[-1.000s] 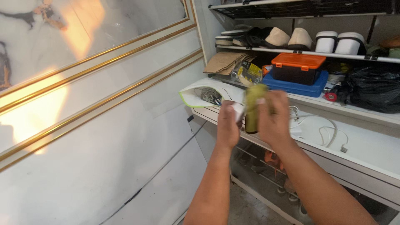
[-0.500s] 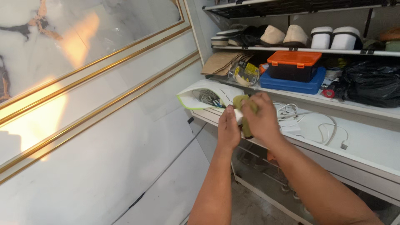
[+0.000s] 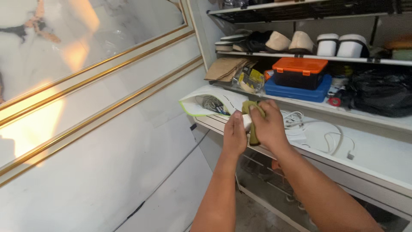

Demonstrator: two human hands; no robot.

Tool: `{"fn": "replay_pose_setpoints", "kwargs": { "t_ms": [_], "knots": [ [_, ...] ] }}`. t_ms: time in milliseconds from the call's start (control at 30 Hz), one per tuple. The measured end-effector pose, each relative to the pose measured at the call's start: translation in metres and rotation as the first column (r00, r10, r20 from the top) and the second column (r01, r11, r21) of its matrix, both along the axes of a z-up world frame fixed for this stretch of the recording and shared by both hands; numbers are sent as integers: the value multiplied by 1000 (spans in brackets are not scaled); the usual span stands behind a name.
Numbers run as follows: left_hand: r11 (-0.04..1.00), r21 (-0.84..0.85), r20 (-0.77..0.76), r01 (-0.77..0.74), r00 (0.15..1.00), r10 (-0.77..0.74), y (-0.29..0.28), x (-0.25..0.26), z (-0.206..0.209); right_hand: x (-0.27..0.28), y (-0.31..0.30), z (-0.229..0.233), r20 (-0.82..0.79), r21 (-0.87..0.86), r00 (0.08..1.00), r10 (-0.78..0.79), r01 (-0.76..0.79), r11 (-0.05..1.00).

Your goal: The person cleans a power adapter and an LED remote using a cloth, then places them back into a drawer along with various tangled cables and wires.

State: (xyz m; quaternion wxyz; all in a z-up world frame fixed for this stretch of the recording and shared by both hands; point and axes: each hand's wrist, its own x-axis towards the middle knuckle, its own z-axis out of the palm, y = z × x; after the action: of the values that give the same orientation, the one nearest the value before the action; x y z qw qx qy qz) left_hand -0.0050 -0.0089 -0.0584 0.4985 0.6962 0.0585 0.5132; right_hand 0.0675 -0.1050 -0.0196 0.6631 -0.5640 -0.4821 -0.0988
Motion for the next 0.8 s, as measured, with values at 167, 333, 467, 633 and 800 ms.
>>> {"fn": "replay_pose_setpoints", "kwargs": {
  "t_ms": [167, 333, 467, 633, 800],
  "knots": [
    [976, -176, 25, 126, 992, -123, 7, 3, -10, -3, 1, -19, 130, 100, 991, -39, 26, 995],
    [845, -409, 165, 346, 938, -304, 7, -2, -8, 28, 3, -14, -182, -44, 975, -128, 122, 992],
    [984, -171, -46, 56, 997, -65, 6, -8, 1, 2, -1, -13, 228, 320, 971, -78, 1, 947],
    [991, -133, 73, 29, 997, -20, 13, -22, -9, -22, 9, 2, 151, 83, 986, -78, 66, 994],
    [979, -196, 10, 62, 998, -61, 37, -52, 0, -69, 22, -1, 290, 178, 944, -157, 108, 978]
  ]
}}
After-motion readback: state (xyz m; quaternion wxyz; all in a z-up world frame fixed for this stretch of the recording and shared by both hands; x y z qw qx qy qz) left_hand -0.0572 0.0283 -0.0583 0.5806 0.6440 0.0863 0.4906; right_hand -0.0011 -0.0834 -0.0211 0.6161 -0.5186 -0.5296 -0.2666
